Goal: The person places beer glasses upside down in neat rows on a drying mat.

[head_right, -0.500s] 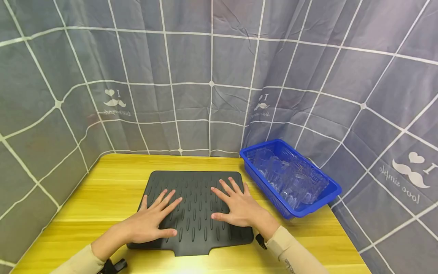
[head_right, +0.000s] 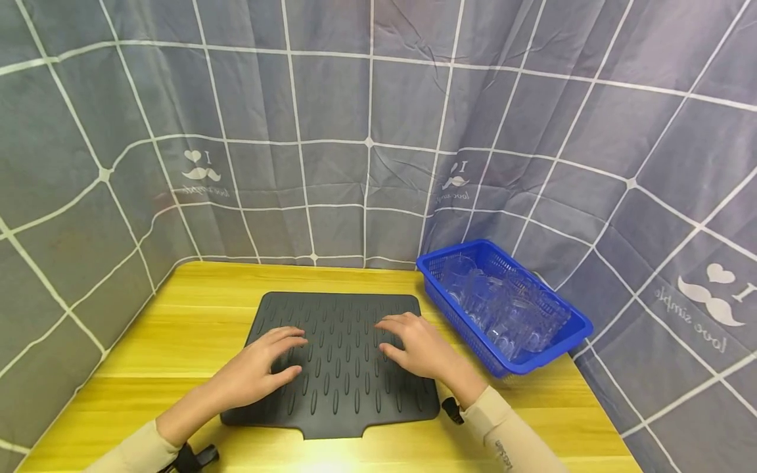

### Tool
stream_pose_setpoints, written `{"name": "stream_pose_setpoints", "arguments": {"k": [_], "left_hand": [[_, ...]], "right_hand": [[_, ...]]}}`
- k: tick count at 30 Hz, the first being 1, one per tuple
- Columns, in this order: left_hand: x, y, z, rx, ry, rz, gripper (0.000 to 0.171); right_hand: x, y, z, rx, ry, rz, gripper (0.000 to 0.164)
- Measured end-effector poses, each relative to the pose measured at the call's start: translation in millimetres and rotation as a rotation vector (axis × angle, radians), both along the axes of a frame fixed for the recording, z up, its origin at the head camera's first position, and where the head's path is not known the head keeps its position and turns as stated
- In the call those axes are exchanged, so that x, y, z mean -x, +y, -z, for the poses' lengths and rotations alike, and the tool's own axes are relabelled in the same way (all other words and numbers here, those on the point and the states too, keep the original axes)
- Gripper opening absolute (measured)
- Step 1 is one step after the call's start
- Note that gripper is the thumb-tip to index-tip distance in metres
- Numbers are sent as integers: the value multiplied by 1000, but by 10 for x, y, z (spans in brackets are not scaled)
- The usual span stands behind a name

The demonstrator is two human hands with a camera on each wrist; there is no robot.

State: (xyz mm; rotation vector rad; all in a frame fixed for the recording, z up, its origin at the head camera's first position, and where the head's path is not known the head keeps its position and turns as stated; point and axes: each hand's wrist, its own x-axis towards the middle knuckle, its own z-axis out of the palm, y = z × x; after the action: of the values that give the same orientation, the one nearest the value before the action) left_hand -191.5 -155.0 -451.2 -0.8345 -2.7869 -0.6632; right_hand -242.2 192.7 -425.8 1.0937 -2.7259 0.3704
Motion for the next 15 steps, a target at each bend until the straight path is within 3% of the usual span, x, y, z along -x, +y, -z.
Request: {"name": "stream_pose_setpoints", "arguments": {"k": [6, 15], "left_hand": [[48, -6, -60, -115, 39, -42, 18], [58, -4, -54, -184, -19, -73, 14]], "right_hand": [[66, 55, -128, 145, -74, 23, 34], [277, 197, -265, 333, -157, 42, 39]]}}
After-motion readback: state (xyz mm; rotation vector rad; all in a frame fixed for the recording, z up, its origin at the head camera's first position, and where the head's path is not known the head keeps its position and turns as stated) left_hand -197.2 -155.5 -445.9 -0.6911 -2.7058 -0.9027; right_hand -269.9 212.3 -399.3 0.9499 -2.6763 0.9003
